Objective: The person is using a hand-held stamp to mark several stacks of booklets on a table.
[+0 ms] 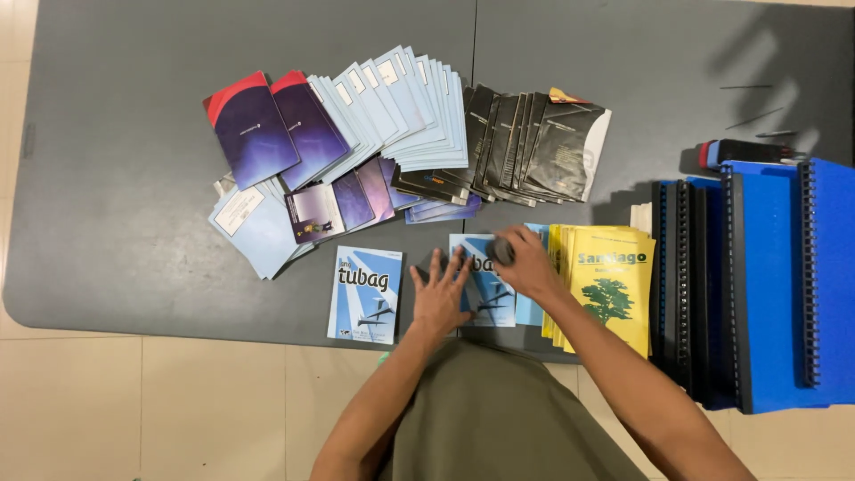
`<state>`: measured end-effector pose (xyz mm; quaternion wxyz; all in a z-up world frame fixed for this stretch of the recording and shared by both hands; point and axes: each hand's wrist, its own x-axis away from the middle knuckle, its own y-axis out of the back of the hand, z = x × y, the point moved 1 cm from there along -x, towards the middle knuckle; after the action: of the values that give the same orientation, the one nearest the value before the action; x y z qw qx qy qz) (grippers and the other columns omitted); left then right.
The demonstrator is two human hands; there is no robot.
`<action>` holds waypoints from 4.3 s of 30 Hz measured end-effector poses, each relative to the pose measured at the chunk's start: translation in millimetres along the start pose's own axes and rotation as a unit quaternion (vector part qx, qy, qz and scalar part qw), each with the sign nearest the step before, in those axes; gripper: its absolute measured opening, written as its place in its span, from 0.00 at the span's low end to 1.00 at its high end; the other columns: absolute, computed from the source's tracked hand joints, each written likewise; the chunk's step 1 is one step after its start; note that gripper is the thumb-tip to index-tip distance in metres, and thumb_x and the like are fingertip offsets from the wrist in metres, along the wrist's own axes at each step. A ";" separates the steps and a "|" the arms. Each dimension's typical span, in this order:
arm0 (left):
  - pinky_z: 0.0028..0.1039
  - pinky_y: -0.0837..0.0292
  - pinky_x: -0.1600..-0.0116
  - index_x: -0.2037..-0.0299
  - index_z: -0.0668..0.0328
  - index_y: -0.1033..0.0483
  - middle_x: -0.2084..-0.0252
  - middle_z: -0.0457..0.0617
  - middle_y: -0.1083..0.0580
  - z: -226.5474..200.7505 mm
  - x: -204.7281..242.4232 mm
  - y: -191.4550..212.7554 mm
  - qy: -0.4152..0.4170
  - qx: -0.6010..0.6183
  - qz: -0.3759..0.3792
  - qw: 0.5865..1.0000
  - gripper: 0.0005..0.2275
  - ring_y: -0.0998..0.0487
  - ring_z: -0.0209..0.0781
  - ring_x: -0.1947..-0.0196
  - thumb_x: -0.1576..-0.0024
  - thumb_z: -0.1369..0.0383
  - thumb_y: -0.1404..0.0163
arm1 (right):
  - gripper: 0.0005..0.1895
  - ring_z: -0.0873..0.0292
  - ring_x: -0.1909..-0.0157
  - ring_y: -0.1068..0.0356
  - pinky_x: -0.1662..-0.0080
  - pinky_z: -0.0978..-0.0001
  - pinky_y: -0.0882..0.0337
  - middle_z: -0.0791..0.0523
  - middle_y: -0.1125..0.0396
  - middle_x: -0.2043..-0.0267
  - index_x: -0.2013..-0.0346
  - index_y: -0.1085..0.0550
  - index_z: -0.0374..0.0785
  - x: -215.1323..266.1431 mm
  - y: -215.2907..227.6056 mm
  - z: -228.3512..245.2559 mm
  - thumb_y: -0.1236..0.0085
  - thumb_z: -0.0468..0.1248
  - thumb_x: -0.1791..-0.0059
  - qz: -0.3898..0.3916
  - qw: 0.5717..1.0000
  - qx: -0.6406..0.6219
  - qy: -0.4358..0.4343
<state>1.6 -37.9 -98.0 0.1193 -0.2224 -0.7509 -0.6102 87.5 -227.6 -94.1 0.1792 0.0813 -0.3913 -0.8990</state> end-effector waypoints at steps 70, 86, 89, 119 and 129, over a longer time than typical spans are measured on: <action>0.54 0.61 0.25 0.24 0.58 0.55 0.20 0.50 0.58 16.0 12.7 -1.5 -0.016 0.008 -0.049 0.999 0.57 0.62 0.56 0.21 0.59 0.34 0.42 | 0.25 0.39 0.43 0.38 0.45 0.50 0.32 0.46 0.36 0.48 0.51 0.29 0.34 -19.1 -63.6 39.7 0.35 0.26 0.62 0.048 0.995 0.083 -0.022; 0.53 0.62 0.24 0.23 0.58 0.59 0.20 0.48 0.60 12.6 13.5 5.1 0.010 -0.002 -0.001 1.000 0.58 0.64 0.54 0.21 0.58 0.37 0.39 | 0.28 0.41 0.44 0.35 0.43 0.52 0.32 0.48 0.33 0.49 0.47 0.28 0.34 15.1 -37.1 20.5 0.38 0.23 0.63 0.034 0.997 0.009 0.066; 0.53 0.61 0.24 0.24 0.58 0.59 0.20 0.48 0.59 10.8 10.5 -0.5 0.003 0.002 -0.022 1.000 0.58 0.64 0.54 0.21 0.59 0.36 0.39 | 0.28 0.40 0.43 0.36 0.43 0.51 0.32 0.47 0.33 0.48 0.48 0.28 0.34 10.0 -36.9 29.4 0.38 0.22 0.63 0.018 0.999 0.018 0.025; 0.50 0.65 0.24 0.24 0.59 0.59 0.22 0.46 0.54 21.5 14.6 -23.6 -0.011 0.140 -0.125 0.982 0.60 0.60 0.53 0.22 0.62 0.40 0.35 | 0.30 0.41 0.42 0.38 0.42 0.51 0.33 0.47 0.36 0.44 0.50 0.30 0.32 32.6 -59.1 45.6 0.38 0.26 0.67 0.101 0.988 0.066 0.092; 0.51 0.62 0.24 0.24 0.50 0.51 0.21 0.43 0.52 19.8 14.2 -22.9 -0.007 0.127 -0.130 0.983 0.56 0.58 0.51 0.21 0.64 0.43 0.34 | 0.31 0.42 0.42 0.38 0.41 0.53 0.33 0.49 0.36 0.46 0.48 0.29 0.33 32.0 -60.5 40.6 0.40 0.25 0.68 0.117 0.990 0.047 0.056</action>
<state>-19.9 -19.5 -115.8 0.0616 -0.1102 -0.8456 -0.5186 30.8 -174.5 -110.9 0.3013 0.0937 -0.4290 -0.8464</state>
